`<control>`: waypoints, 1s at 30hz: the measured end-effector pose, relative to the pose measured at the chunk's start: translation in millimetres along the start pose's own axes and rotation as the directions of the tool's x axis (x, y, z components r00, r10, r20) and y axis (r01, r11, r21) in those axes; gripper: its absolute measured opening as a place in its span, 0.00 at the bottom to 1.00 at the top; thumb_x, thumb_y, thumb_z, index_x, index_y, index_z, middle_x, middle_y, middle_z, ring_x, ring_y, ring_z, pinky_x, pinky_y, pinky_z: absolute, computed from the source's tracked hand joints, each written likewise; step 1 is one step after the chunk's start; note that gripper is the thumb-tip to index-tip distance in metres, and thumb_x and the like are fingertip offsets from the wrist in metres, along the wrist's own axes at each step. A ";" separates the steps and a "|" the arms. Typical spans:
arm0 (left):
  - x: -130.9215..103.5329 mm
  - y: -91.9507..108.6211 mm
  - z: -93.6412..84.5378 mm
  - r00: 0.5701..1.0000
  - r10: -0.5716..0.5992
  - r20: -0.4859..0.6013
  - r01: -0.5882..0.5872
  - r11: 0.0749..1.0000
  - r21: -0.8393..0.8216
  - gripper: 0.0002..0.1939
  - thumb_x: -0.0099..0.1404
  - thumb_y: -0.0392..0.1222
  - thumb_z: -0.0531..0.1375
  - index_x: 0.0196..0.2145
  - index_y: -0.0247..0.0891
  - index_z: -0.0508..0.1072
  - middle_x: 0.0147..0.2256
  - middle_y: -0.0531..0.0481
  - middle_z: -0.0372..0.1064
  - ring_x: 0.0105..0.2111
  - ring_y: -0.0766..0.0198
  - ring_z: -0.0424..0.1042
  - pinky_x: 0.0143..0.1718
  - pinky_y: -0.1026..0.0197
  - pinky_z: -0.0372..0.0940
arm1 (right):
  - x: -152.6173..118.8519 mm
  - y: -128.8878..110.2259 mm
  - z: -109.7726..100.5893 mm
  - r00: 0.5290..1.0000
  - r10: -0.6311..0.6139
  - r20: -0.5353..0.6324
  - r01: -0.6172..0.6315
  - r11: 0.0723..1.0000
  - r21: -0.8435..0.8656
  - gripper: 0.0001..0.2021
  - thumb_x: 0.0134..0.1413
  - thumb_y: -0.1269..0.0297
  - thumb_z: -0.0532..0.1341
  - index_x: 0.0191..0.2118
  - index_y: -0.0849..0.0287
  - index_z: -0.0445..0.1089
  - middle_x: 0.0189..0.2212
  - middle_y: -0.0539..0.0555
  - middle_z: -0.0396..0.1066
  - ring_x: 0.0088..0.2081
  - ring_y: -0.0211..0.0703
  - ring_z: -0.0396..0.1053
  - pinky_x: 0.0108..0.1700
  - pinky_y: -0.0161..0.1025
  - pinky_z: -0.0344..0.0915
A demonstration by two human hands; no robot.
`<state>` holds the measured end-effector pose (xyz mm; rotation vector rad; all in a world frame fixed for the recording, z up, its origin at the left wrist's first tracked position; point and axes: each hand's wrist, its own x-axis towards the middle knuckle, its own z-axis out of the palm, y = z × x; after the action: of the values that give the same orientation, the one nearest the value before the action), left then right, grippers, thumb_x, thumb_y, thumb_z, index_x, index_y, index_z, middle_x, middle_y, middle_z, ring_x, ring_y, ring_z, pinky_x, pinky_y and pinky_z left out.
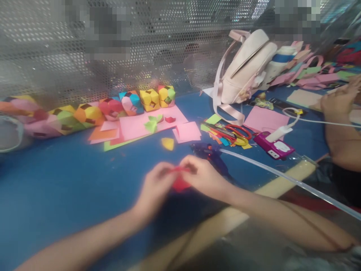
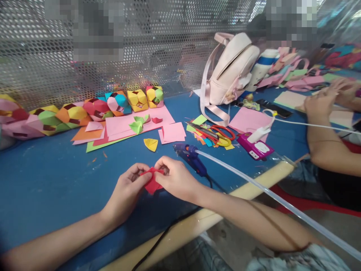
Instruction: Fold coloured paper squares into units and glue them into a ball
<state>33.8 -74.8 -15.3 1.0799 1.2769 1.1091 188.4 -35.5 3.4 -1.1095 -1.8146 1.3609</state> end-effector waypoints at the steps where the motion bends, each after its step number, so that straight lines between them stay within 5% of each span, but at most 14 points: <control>1: 0.8 0.0 -0.6 1.000 -0.008 -0.005 0.007 1.000 -0.017 0.07 0.59 0.43 0.60 0.31 0.37 0.70 0.26 0.54 0.68 0.23 0.70 0.67 0.26 0.67 0.64 | -0.7 1.0 0.4 1.000 0.003 0.005 -0.003 1.000 0.030 0.02 0.48 0.71 0.56 0.30 0.59 0.63 0.25 0.47 0.65 0.27 0.34 0.63 0.30 0.32 0.61; 9: 2.8 2.6 -2.2 0.993 -0.066 0.094 0.078 0.989 -0.128 0.07 0.61 0.43 0.58 0.28 0.36 0.68 0.23 0.54 0.67 0.22 0.67 0.69 0.24 0.63 0.66 | -3.0 1.3 0.8 0.998 -0.017 0.062 0.004 0.979 0.204 0.03 0.50 0.72 0.55 0.31 0.58 0.62 0.26 0.46 0.66 0.27 0.34 0.65 0.30 0.31 0.62; 17: 1.8 6.5 -1.2 0.991 -0.066 0.115 0.078 0.991 -0.104 0.09 0.61 0.43 0.58 0.28 0.35 0.69 0.24 0.53 0.68 0.22 0.66 0.69 0.25 0.63 0.66 | -5.4 1.9 -1.4 0.984 -0.176 -0.022 0.174 0.982 -0.067 0.05 0.51 0.72 0.54 0.28 0.59 0.65 0.27 0.48 0.66 0.30 0.35 0.64 0.34 0.32 0.61; 24: 1.6 5.1 -2.9 0.995 -0.030 0.100 0.029 1.000 0.013 0.09 0.62 0.44 0.57 0.28 0.36 0.70 0.24 0.52 0.70 0.23 0.66 0.70 0.28 0.63 0.65 | -5.4 0.1 0.8 0.995 -0.079 -0.060 0.077 0.996 -0.034 0.02 0.48 0.72 0.57 0.30 0.59 0.64 0.23 0.46 0.66 0.25 0.33 0.63 0.27 0.29 0.61; 30: 3.5 7.0 -3.4 0.994 -0.029 0.104 0.018 0.994 0.107 0.10 0.60 0.47 0.59 0.32 0.37 0.71 0.25 0.51 0.71 0.24 0.64 0.71 0.29 0.62 0.66 | -6.8 3.7 3.3 0.978 -0.193 -0.078 0.182 0.974 -0.134 0.03 0.50 0.73 0.55 0.31 0.59 0.64 0.27 0.47 0.68 0.29 0.33 0.66 0.32 0.30 0.62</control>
<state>30.2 -70.3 -9.0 1.1836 1.2730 0.9632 189.7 -42.6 -1.1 -1.0167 -1.9081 1.0825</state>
